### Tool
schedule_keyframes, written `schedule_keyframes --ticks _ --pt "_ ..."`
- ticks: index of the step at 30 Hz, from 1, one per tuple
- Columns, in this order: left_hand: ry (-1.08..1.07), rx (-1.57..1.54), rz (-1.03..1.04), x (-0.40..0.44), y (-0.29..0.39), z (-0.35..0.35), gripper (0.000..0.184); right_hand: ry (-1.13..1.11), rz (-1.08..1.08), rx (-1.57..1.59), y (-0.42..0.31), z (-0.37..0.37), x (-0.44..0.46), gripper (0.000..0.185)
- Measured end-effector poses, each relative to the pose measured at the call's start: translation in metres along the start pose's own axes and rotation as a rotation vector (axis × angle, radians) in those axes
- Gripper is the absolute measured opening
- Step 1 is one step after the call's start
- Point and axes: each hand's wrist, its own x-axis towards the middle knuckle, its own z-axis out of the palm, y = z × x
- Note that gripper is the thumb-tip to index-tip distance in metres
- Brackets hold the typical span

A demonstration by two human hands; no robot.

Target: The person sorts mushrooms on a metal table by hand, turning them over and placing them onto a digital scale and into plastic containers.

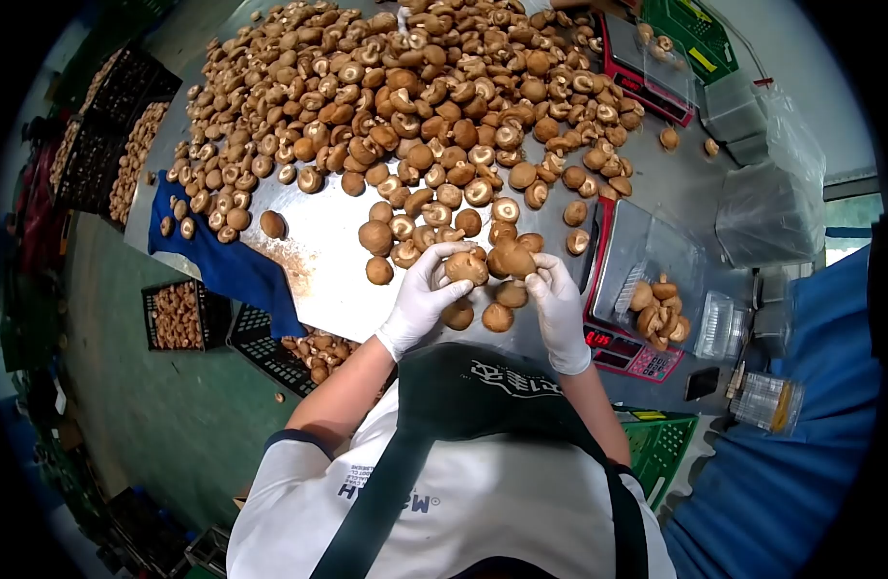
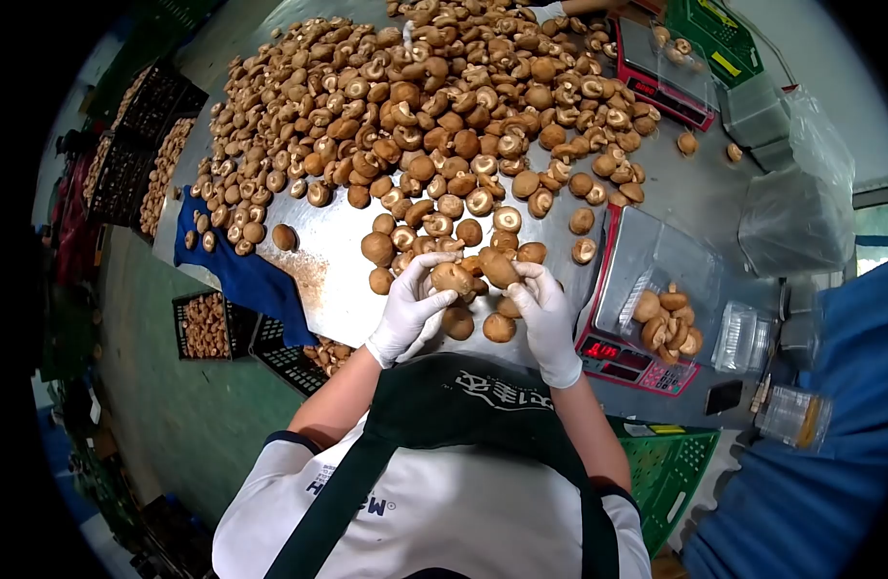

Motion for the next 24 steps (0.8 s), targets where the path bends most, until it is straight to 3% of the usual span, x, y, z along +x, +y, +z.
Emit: schedule_keyframes --ticks 8,15,24 --pt "0.033 0.064 0.039 -0.003 -0.009 0.021 0.050 -0.004 -0.185 -0.107 0.002 -0.016 -0.013 0.024" --pt "0.042 0.094 -0.035 -0.001 -0.018 0.041 0.044 0.138 -0.280 -0.517 -0.003 -0.043 -0.031 0.025" --pt "0.033 0.174 -0.005 0.001 -0.034 0.063 0.051 0.195 -0.225 -0.402 -0.008 -0.053 -0.053 0.036"
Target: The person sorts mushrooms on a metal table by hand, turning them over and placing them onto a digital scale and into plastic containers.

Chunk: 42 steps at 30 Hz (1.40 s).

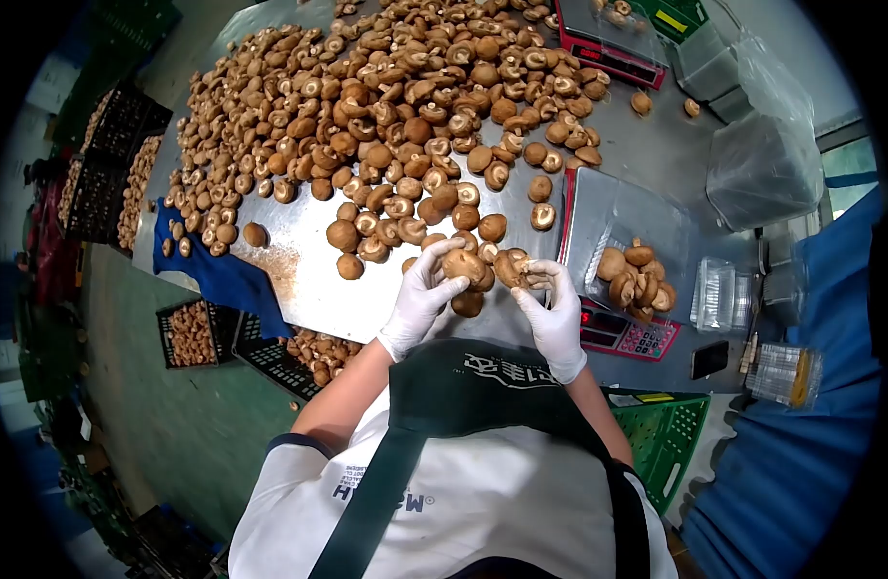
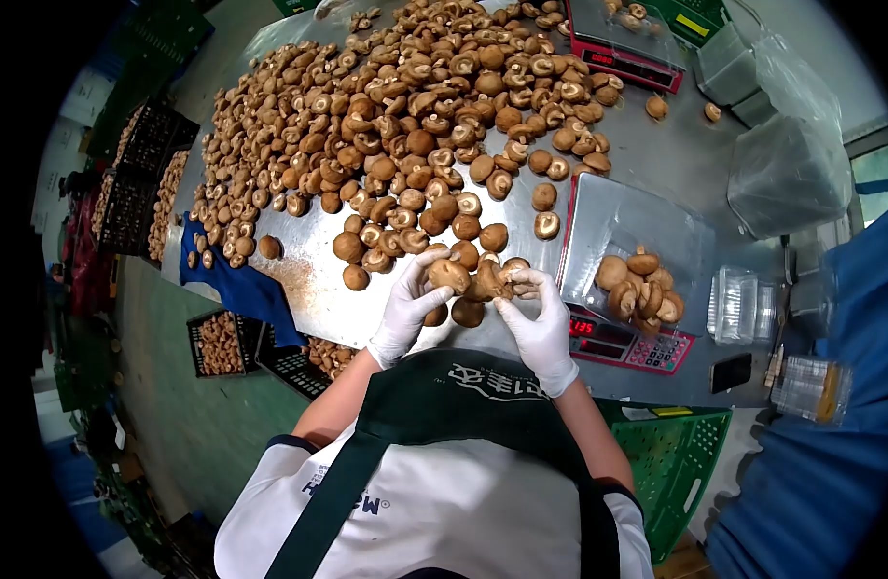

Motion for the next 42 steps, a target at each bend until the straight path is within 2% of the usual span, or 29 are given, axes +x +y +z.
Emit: schedule_keyframes --ticks 3,5,7,8,11,12,15,17,18,21,23,25,26,27,29,30,31,33,37,38,41,42 --pt "-0.016 0.128 -0.083 -0.003 0.004 0.005 0.053 -0.019 0.072 0.137 -0.003 -0.006 -0.005 0.031" --pt "-0.046 0.116 -0.091 -0.003 -0.001 0.009 0.053 0.025 0.015 0.132 -0.014 -0.010 -0.010 0.030" --pt "-0.075 0.123 -0.115 -0.003 -0.001 0.017 0.051 0.016 0.091 0.240 -0.017 -0.018 -0.017 0.030" --pt "-0.093 0.153 -0.119 -0.004 -0.001 0.021 0.051 0.015 0.074 0.134 -0.016 -0.026 -0.019 0.027" --pt "-0.217 0.122 -0.116 0.001 -0.007 0.037 0.049 0.029 0.149 0.116 -0.021 -0.044 -0.029 0.027" --pt "-0.234 0.155 -0.185 0.001 -0.006 0.043 0.050 0.022 -0.008 -0.013 -0.017 -0.052 -0.032 0.029" --pt "-0.347 0.231 -0.180 0.006 -0.008 0.064 0.054 0.095 -0.078 -0.149 -0.024 -0.078 -0.042 0.032" --pt "-0.339 0.181 -0.089 0.017 -0.014 0.083 0.058 0.271 0.000 -0.045 -0.023 -0.101 -0.046 0.034" --pt "-0.323 0.183 -0.134 0.022 -0.009 0.091 0.059 0.359 0.005 -0.017 -0.033 -0.115 -0.044 0.035" --pt "-0.354 0.290 -0.027 0.045 -0.003 0.112 0.053 0.643 0.004 -0.081 -0.036 -0.155 -0.041 0.034" --pt "-0.321 0.355 0.032 0.053 -0.006 0.128 0.047 0.738 0.021 0.002 -0.036 -0.171 -0.038 0.035" --pt "-0.340 0.466 0.223 0.060 -0.019 0.142 0.046 0.770 0.010 -0.037 -0.033 -0.181 -0.033 0.035" --pt "-0.365 0.616 0.368 0.066 -0.028 0.143 0.045 0.785 0.004 -0.056 -0.032 -0.184 -0.029 0.035" --pt "-0.396 0.683 0.337 0.069 -0.039 0.142 0.044 0.746 -0.049 -0.086 -0.030 -0.186 -0.023 0.034" --pt "-0.402 1.113 0.594 0.079 -0.062 0.139 0.043 0.665 -0.152 -0.147 -0.019 -0.190 -0.009 0.034" --pt "-0.374 1.002 0.528 0.079 -0.072 0.137 0.043 0.621 -0.047 -0.173 -0.001 -0.194 -0.003 0.031" --pt "-0.338 0.993 0.561 0.078 -0.072 0.141 0.043 0.540 -0.038 -0.479 0.001 -0.194 0.003 0.029" --pt "-0.264 0.972 0.622 0.075 -0.067 0.146 0.042 0.494 -0.044 -0.852 0.029 -0.194 0.012 0.030" --pt "-0.294 1.055 0.527 0.076 -0.062 0.142 0.038 0.580 -0.148 -0.889 0.028 -0.186 0.020 0.029" --pt "-0.307 1.065 0.569 0.078 -0.061 0.143 0.036 0.627 -0.223 -0.869 0.028 -0.183 0.023 0.029" --pt "-0.446 1.053 0.661 0.088 -0.059 0.146 0.036 0.606 -0.255 -0.891 0.036 -0.185 0.025 0.030" --pt "-0.479 1.139 0.653 0.093 -0.059 0.146 0.035 0.587 -0.213 -0.874 0.037 -0.185 0.024 0.028"
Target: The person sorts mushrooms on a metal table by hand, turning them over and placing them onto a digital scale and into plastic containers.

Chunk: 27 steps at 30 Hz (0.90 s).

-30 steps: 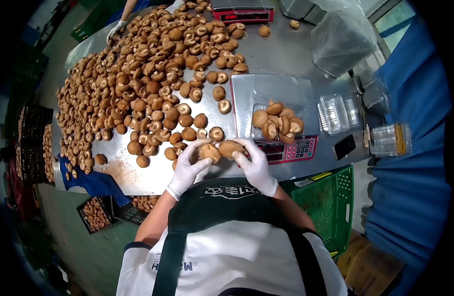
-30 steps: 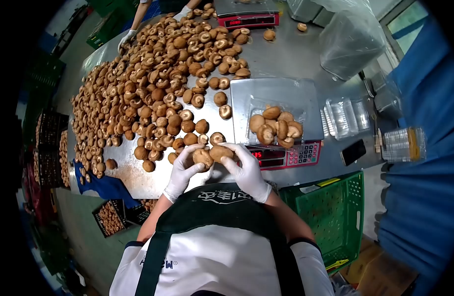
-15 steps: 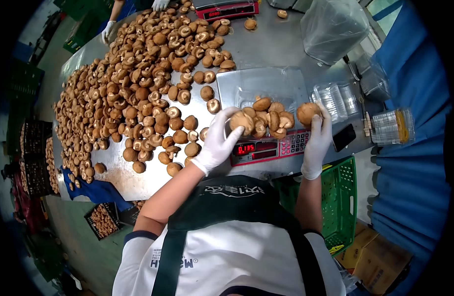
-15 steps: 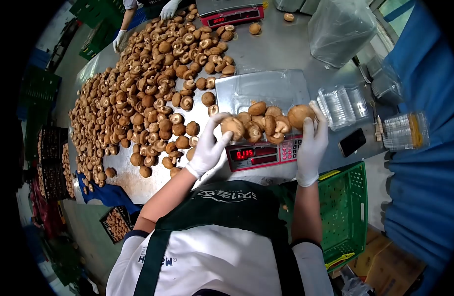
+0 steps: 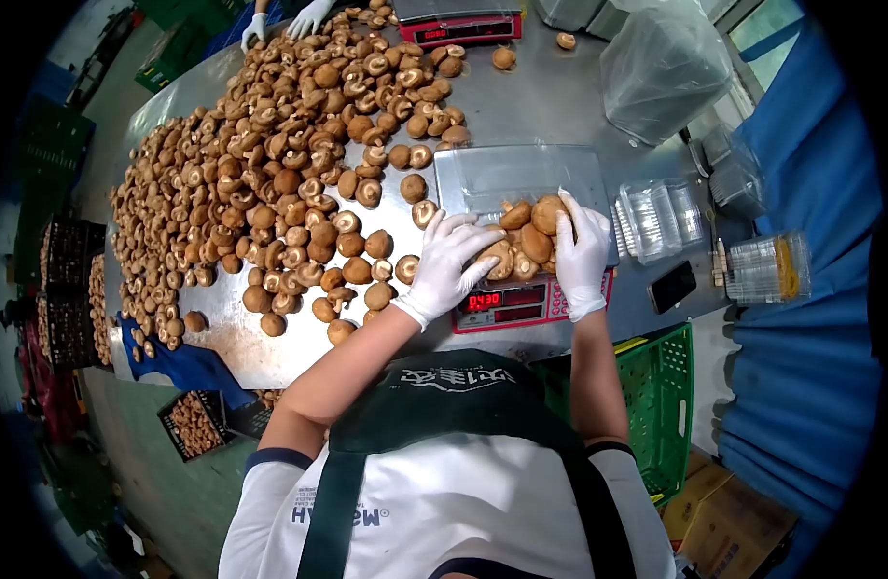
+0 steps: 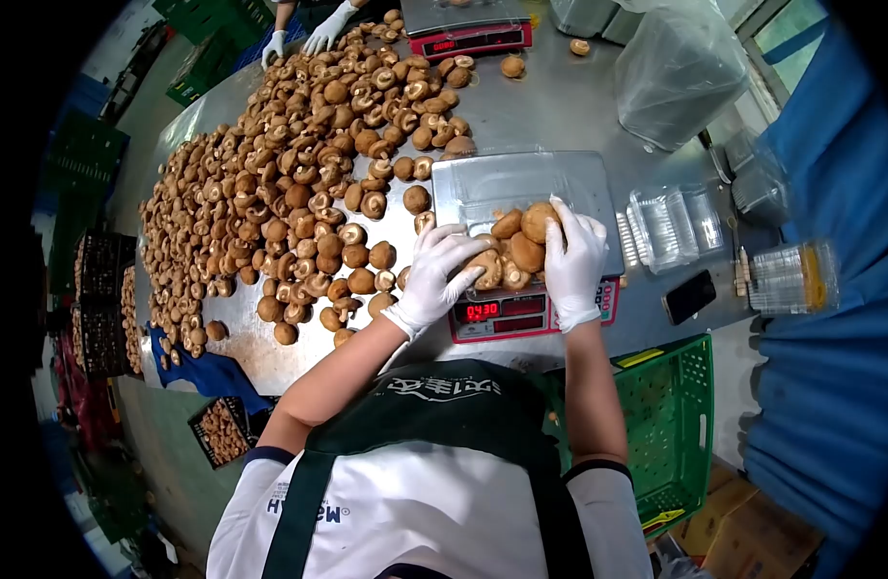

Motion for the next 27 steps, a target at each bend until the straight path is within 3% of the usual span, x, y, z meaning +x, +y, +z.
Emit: schedule_keyframes --ticks 4,9,11,13,17,25,27 --pt "0.075 0.141 0.017 0.008 -0.017 0.009 0.039 -0.023 -0.051 -0.069 -0.001 -0.003 0.003 0.026" --pt "0.204 0.018 0.009 0.015 -0.002 0.011 0.041 0.035 -0.076 0.013 -0.033 -0.019 0.017 0.023" --pt "0.177 -0.023 -0.067 0.016 -0.003 0.015 0.042 -0.176 -0.034 0.095 -0.031 -0.013 0.009 0.020" --pt "0.198 -0.029 -0.041 0.013 0.002 0.012 0.043 -0.131 -0.182 -0.025 -0.029 -0.001 -0.001 0.021" --pt "0.162 0.077 0.028 0.011 0.002 0.008 0.044 -0.111 -0.114 0.046 -0.028 0.004 -0.003 0.022" --pt "0.286 0.030 -0.247 0.058 -0.007 0.025 0.029 -0.079 -0.122 0.053 -0.029 0.010 -0.007 0.024" --pt "0.317 0.128 -0.228 0.068 -0.015 0.030 0.028 -0.085 -0.123 0.049 -0.029 0.007 -0.007 0.024"
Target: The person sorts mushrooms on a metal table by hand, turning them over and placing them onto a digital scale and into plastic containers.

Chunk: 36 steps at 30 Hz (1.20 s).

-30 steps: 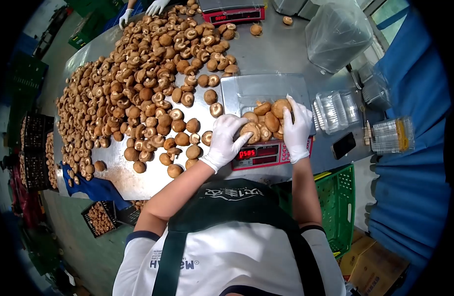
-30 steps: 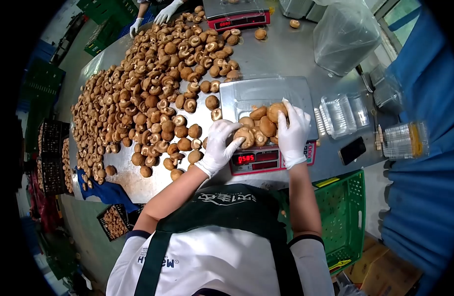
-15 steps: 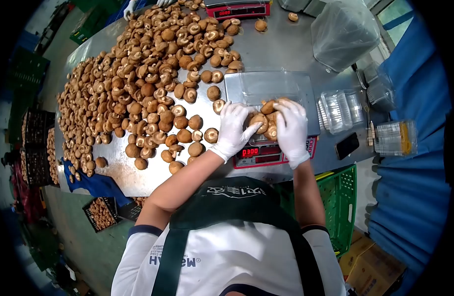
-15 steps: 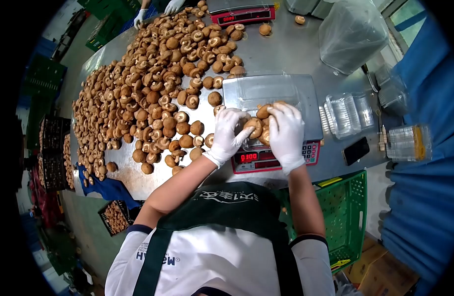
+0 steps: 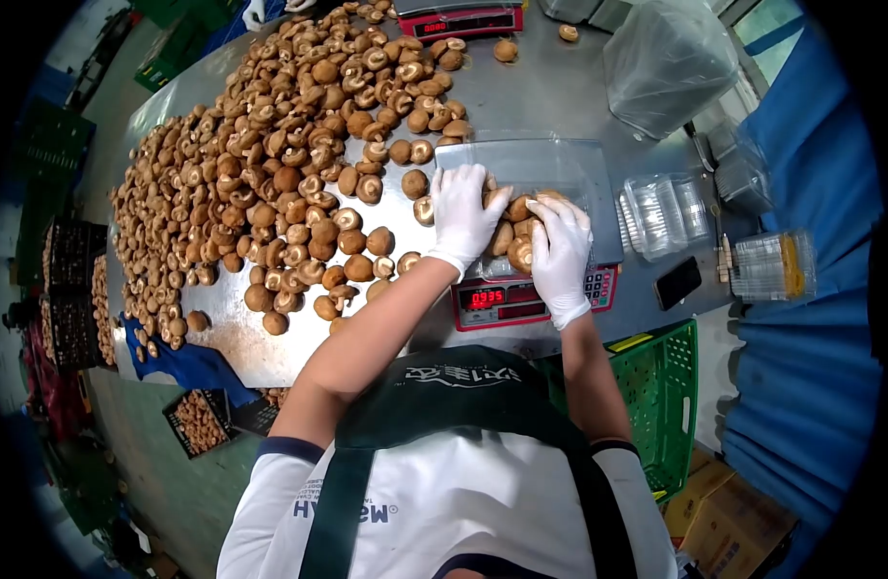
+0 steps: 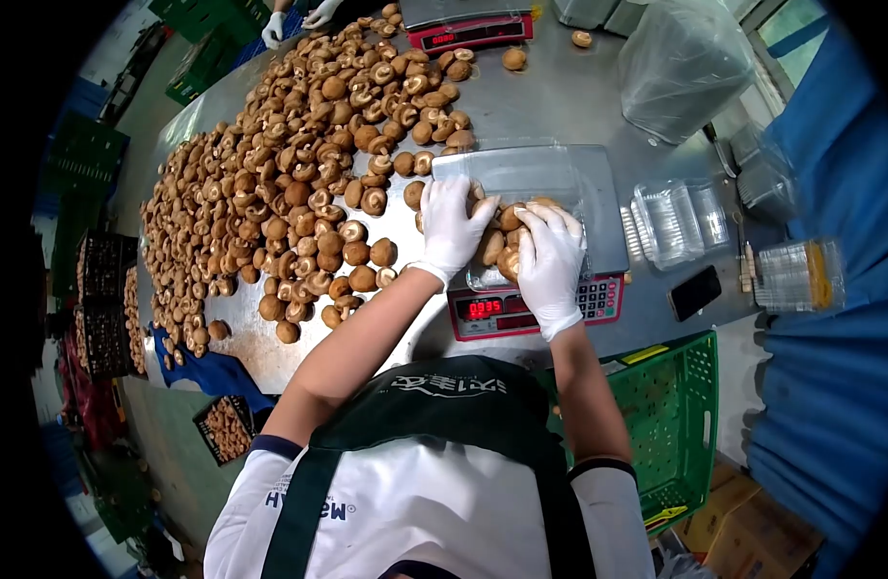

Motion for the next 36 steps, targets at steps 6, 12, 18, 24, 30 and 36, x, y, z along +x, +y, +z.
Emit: schedule_keyframes --ticks 6,12,18,24,30,36 --pt "0.062 -0.206 0.070 -0.018 -0.024 -0.032 0.035 0.239 0.228 0.414 0.008 -0.037 0.001 0.029" --pt "0.030 -0.244 -0.247 -0.065 -0.059 -0.083 0.031 0.322 0.461 0.464 0.026 -0.057 -0.021 0.032" --pt "0.115 -0.344 -0.298 -0.077 -0.060 -0.095 0.031 0.303 0.506 0.415 0.049 -0.058 -0.037 0.036" --pt "0.083 -0.348 -0.113 -0.045 -0.029 -0.087 0.026 0.320 0.556 0.459 0.040 -0.054 -0.031 0.031" --pt "0.010 -0.239 0.169 -0.021 -0.011 -0.043 0.031 0.171 0.376 0.333 0.039 -0.031 -0.035 0.037" --pt "-0.045 0.007 0.388 -0.025 0.011 -0.025 0.029 0.002 0.259 0.113 0.009 -0.009 -0.035 0.044"
